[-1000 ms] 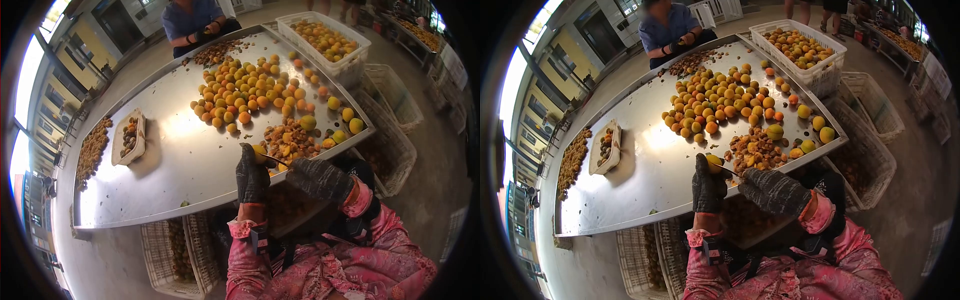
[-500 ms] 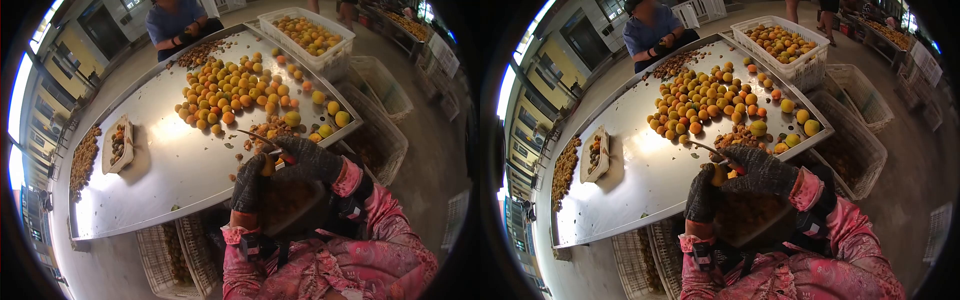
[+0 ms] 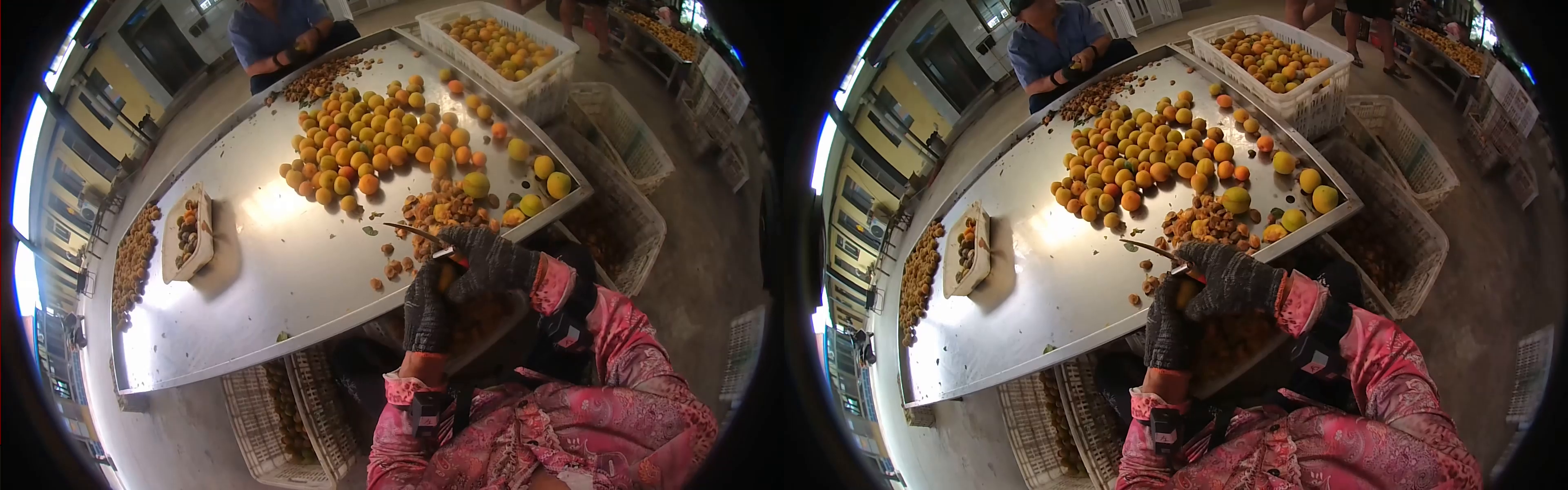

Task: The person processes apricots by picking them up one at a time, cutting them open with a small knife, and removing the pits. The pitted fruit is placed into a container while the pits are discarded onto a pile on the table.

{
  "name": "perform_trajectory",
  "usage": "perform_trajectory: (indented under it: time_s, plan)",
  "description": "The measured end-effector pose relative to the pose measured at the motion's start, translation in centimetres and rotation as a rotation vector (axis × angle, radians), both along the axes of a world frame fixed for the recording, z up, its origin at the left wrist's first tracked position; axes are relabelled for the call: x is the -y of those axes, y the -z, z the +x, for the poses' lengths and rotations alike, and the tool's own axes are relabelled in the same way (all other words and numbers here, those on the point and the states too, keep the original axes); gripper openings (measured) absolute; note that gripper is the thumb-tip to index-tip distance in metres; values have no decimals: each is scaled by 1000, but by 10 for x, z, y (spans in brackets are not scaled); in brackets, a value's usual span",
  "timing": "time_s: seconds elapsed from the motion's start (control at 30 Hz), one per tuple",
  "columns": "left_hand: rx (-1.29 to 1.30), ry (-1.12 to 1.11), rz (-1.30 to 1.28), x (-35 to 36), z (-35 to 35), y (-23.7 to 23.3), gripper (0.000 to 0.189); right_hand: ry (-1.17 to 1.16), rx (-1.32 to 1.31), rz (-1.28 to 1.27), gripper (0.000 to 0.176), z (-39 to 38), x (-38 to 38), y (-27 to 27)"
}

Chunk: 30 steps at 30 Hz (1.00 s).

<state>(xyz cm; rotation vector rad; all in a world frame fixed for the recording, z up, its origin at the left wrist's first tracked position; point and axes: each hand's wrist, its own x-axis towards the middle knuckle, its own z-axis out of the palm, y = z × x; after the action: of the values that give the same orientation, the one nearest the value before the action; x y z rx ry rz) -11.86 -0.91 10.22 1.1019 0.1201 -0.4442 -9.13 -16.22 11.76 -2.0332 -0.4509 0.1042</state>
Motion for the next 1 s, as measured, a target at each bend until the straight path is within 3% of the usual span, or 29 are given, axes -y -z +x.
perform_trajectory:
  time_s: [0.07, 0.2, 0.27, 0.3, 0.37, 0.47, 0.5, 0.57, 0.6, 0.67, 0.7, 0.77, 0.9, 0.97, 1.0]
  plan:
    - [786, 29, 855, -7, 3, 29, 70, -13, 6, 28, 76, 0, -2, -2]
    - [553, 41, 624, -6, 2, 30, 73, -6, 103, 14, 75, -1, -3, 9]
    - [911, -10, 849, -9, 2, 35, 58, 17, 238, -102, 69, -3, -3, 11]
    - [909, -10, 850, -5, 3, 25, 58, 16, 236, -102, 69, -3, -6, 12]
    - [-309, -183, -326, 7, 4, -10, 44, 1, 31, 112, 61, -2, -11, 15]
    - [-471, -88, -199, -1, 7, -28, 43, 13, -13, 289, 52, 0, -14, 9]
    - [-471, -94, -196, -2, 10, -16, 43, 9, -15, 292, 52, -1, -15, 7]
    - [-338, -224, -433, -3, 20, 17, 41, 183, 7, 109, 43, -5, -18, -3]
    - [-336, -226, -432, -2, 20, 12, 41, 180, 9, 111, 43, -6, -16, -1]
    - [-362, -460, -492, 1, 23, -3, 47, 192, 494, -120, 32, -8, -8, 8]
    - [-359, -467, -491, -4, 22, -1, 47, 186, 495, -116, 32, -13, -6, 5]
    - [-113, -255, -343, -20, 19, 10, 52, 139, 1006, -545, 28, -26, -3, -6]
    - [-217, -95, -365, -29, 24, 23, 56, 72, 817, -534, 28, -46, -17, 2]
    - [-130, -528, -180, -3, 22, 2, 55, 48, 781, -585, 27, -49, -23, 9]
    - [-130, -529, -180, 0, 24, 5, 55, 47, 781, -585, 27, -51, -28, 8]
